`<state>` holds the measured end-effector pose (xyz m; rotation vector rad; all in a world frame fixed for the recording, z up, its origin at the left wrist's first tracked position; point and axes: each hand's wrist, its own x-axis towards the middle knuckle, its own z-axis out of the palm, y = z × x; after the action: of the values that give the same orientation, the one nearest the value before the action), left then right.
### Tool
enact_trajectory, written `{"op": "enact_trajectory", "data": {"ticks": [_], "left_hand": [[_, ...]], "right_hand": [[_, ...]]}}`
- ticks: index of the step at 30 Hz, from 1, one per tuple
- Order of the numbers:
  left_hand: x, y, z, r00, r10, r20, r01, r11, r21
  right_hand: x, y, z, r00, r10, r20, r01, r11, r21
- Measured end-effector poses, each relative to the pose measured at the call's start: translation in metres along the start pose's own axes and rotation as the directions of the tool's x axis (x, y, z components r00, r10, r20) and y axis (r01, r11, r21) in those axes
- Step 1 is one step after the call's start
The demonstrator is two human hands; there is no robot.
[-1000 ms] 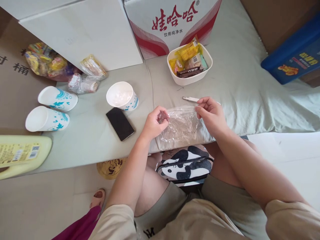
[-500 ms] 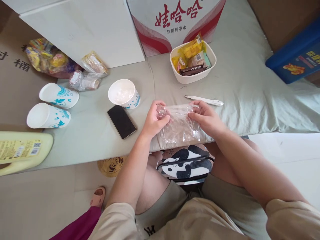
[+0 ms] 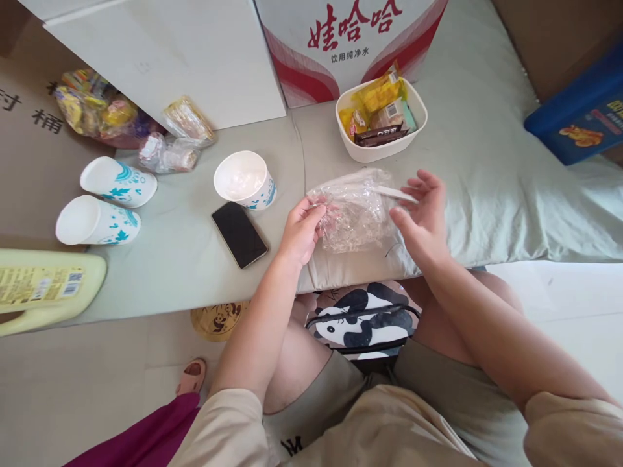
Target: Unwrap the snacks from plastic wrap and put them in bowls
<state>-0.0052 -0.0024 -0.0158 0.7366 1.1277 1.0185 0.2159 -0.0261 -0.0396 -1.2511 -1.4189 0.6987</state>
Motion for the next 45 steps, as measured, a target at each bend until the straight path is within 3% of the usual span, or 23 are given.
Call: {"op": "enact_trajectory", "data": {"ticks": [2, 4, 6, 8, 17, 22, 25, 28, 32, 35, 37, 43, 45], "left_hand": [[0.001, 0.001, 0.000, 0.999, -0.034, 0.001, 0.034, 0.999, -0.039], [0.001, 0.002, 0.000, 0.997, -0.072, 0.038, 0.075, 0.993, -0.087], [0.000, 0.003, 0.002, 0.992, -0.099, 0.082, 0.109, 0.987, -0.122], [-0.001, 0.003, 0.004, 0.988, -0.105, 0.112, 0.119, 0.985, -0.129], [-0.009, 0.001, 0.007, 0.954, -0.037, 0.296, 0.054, 0.997, -0.049], [-0.006, -0.004, 0.006, 0.982, 0.004, 0.186, -0.017, 0.997, 0.070], [-0.004, -0.008, 0.006, 0.992, 0.056, 0.114, -0.076, 0.980, 0.183], [-0.003, -0.010, 0.007, 0.990, 0.110, 0.089, -0.128, 0.965, 0.228], [-0.004, -0.010, 0.011, 0.981, 0.195, 0.018, -0.195, 0.958, 0.211], [-0.005, -0.012, 0.016, 0.972, 0.232, -0.035, -0.221, 0.955, 0.195], [-0.005, -0.014, 0.021, 0.971, 0.237, -0.034, -0.228, 0.960, 0.163], [-0.006, -0.011, 0.028, 0.997, 0.024, 0.071, -0.019, 0.998, -0.062], [-0.005, -0.010, 0.027, 0.995, 0.009, 0.095, 0.001, 0.994, -0.107]], "right_hand": [[-0.003, -0.006, -0.003, 0.975, -0.209, 0.082, 0.221, 0.957, -0.187], [-0.007, -0.010, 0.000, 0.918, -0.313, 0.242, 0.375, 0.882, -0.284], [-0.009, -0.011, 0.005, 0.888, -0.313, 0.338, 0.423, 0.845, -0.328], [-0.009, -0.011, 0.010, 0.894, -0.280, 0.351, 0.401, 0.849, -0.345], [-0.004, -0.023, 0.010, 0.952, -0.170, 0.255, 0.221, 0.958, -0.185], [-0.004, -0.029, 0.010, 0.993, -0.037, 0.110, 0.052, 0.990, -0.133], [-0.004, -0.032, 0.010, 0.999, -0.006, 0.042, 0.010, 0.995, -0.096], [-0.005, -0.037, 0.008, 0.998, -0.055, -0.036, 0.051, 0.994, -0.097], [-0.011, -0.043, 0.004, 0.955, -0.271, -0.121, 0.246, 0.950, -0.190], [-0.019, -0.045, 0.007, 0.924, -0.382, 0.028, 0.376, 0.892, -0.251], [-0.023, -0.043, 0.013, 0.905, -0.394, 0.162, 0.425, 0.864, -0.270], [-0.028, -0.032, 0.028, 0.878, -0.298, 0.374, 0.441, 0.808, -0.391], [-0.028, -0.032, 0.028, 0.875, -0.260, 0.409, 0.429, 0.808, -0.403]]}}
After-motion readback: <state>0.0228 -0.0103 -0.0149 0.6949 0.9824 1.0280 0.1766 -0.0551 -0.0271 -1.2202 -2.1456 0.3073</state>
